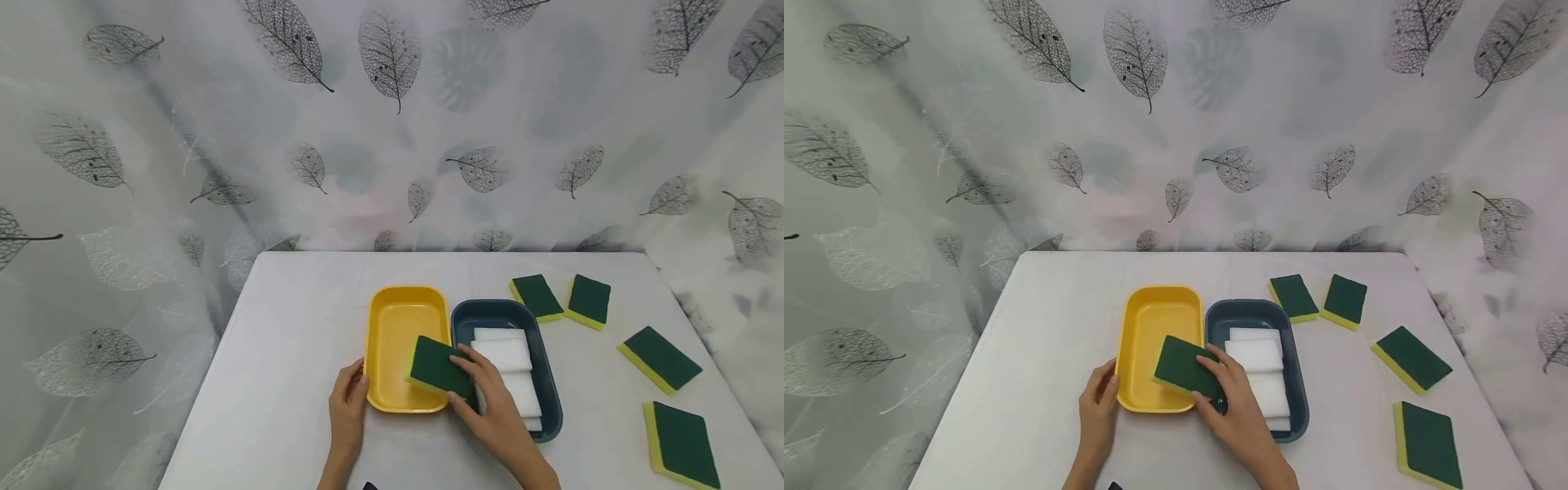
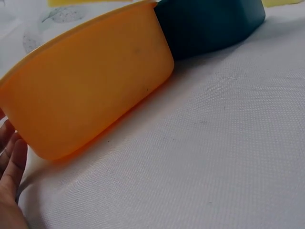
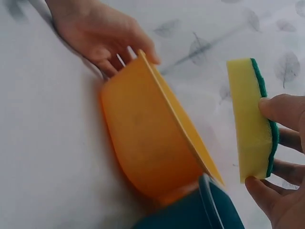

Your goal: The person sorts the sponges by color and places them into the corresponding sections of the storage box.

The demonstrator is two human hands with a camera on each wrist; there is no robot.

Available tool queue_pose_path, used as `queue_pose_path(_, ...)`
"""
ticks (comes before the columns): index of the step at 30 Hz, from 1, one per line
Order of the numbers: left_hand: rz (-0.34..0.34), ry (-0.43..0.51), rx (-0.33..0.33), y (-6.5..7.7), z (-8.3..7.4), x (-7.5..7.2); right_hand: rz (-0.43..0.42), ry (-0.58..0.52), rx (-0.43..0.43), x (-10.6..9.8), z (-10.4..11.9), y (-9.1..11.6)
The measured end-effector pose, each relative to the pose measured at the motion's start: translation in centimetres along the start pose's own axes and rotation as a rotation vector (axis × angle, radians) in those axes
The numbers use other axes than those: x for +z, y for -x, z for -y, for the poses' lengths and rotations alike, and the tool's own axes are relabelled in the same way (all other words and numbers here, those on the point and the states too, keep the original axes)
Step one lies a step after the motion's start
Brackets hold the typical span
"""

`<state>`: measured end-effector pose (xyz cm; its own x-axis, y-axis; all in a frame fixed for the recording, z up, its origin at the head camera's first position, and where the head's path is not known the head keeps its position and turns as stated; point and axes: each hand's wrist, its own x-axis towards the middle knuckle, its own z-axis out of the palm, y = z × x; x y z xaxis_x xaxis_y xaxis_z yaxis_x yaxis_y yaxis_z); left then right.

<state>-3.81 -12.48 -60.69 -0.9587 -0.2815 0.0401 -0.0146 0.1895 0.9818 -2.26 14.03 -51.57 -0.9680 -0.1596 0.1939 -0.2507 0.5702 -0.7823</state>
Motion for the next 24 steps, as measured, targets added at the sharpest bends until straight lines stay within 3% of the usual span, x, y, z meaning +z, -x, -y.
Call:
queue_pose_path(7, -0.008, -0.034, -0.032, 0.0, -0.2, 0.0, 0.152, 0.022, -0.025, 2.3, 0.8, -0.5)
queue_pose_path(16, -0.009, -0.04, -0.028, 0.0, -0.5, 0.0, 0.221, 0.142, -0.147, 3.8, 1.0, -1.6)
queue_pose_path(24, 0.004, -0.033, -0.035, 0.1, -0.4, 0.2, 0.281, 0.207, -0.13, 3.9, 1.5, -2.7)
